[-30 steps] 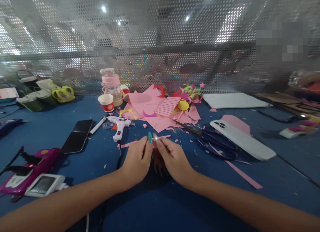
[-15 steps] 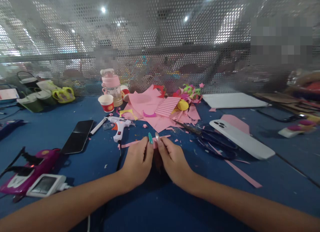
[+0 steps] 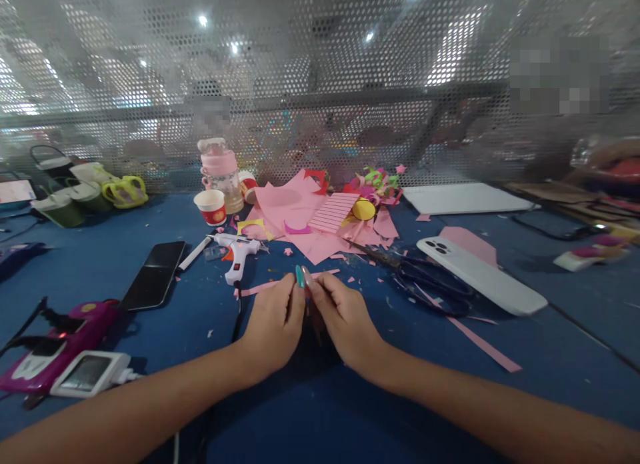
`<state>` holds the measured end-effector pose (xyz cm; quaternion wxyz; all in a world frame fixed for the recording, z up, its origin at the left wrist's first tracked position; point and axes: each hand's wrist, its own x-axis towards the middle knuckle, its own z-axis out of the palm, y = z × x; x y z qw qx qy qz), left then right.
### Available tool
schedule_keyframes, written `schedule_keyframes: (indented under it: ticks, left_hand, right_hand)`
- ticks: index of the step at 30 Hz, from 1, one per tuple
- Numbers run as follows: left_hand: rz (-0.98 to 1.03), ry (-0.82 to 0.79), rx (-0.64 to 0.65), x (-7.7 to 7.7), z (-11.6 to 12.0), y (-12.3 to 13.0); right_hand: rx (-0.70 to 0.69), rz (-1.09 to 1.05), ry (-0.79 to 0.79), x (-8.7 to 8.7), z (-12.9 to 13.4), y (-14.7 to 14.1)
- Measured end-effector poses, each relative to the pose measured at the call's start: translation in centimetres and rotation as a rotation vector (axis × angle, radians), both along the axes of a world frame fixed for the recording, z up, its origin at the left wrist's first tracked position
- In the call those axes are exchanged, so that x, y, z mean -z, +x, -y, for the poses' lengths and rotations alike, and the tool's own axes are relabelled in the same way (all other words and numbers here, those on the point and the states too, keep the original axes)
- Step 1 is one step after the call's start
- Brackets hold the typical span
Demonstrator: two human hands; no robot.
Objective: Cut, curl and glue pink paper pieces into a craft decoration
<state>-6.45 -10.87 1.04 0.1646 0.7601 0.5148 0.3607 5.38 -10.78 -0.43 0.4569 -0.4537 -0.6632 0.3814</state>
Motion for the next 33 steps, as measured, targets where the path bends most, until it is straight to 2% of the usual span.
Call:
schedule_keyframes:
  ticks: [7,12,20,24,26,33]
  left_hand:
    - [0.232,-0.167,0.087,0.4,-0.6,-0.3]
    - [0.249,-0.196,0.082,0.6,-0.8,-0.2]
    - [0.292,-0.267,0.169,0.7,-1.0,-0.2]
    - [0.307,-0.268,0.097,0.9,-1.1,-0.2]
    - [0.296,-0.254,0.066,0.9,-1.0,-0.2]
    - [0.238,-0.221,0.108,0.5,-0.8,-0.1]
  right_hand:
    - [-0.145,-0.253,-0.200,0.1,-0.7,0.1]
    - [-0.223,-0.343,-0.273,0.1,-1.1,0.1]
    - [-0.227,-0.327,-0.328,0.1,-1.5,0.3]
    - [-0.229,-0.399,-0.371,0.2,-1.4,0.3]
    - [-0.212,-0.422,-0.375,0.2,-1.3,0.2]
    - [-0.171,-0.311,-0.247,0.1,-0.9,0.2]
